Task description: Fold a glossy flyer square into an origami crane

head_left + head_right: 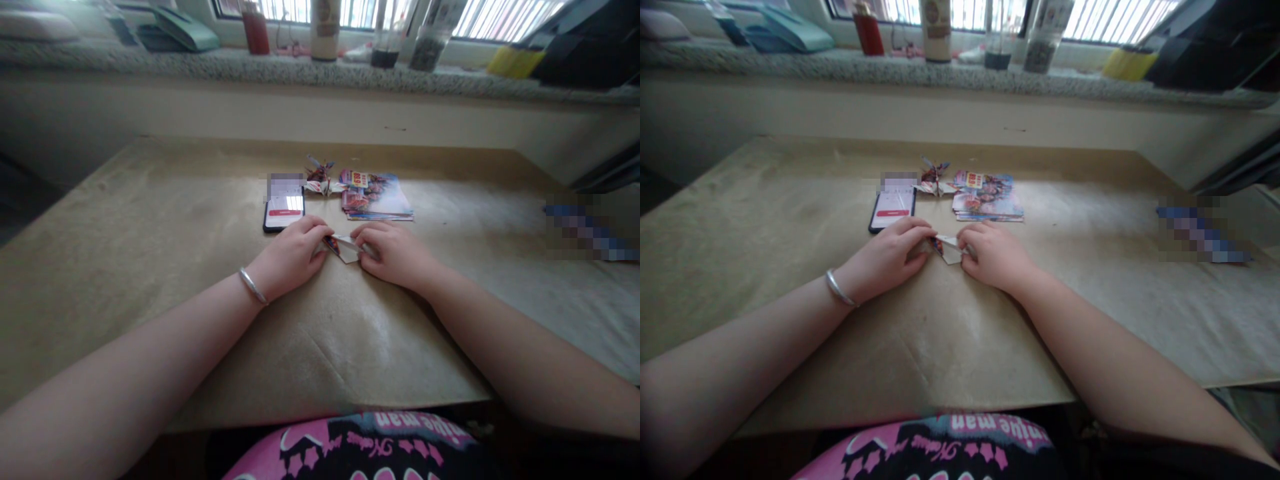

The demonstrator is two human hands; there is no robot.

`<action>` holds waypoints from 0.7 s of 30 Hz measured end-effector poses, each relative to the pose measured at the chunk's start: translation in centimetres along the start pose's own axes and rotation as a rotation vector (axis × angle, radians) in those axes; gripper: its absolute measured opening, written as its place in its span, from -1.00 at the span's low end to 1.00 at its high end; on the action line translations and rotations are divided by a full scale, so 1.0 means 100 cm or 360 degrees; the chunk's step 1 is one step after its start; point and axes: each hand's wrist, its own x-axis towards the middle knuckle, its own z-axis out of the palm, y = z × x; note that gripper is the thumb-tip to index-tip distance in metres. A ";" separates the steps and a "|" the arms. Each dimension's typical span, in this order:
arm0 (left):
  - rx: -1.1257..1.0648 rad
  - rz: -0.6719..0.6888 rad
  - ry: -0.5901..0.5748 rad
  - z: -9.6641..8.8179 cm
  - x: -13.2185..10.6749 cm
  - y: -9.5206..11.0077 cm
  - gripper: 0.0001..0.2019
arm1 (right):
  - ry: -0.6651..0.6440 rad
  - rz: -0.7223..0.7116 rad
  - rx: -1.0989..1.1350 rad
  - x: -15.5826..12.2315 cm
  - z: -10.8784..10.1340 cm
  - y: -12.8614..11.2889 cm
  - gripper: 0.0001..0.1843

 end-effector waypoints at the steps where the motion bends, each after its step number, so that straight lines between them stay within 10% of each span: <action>1: 0.0008 -0.0018 -0.0005 0.000 0.000 0.000 -0.69 | 0.0005 0.0009 0.0011 0.000 0.000 0.000 -0.84; 21: 0.0058 -0.0013 -0.0210 -0.005 0.003 0.001 -0.82 | 0.0046 0.0113 0.0092 0.001 0.006 0.003 -0.60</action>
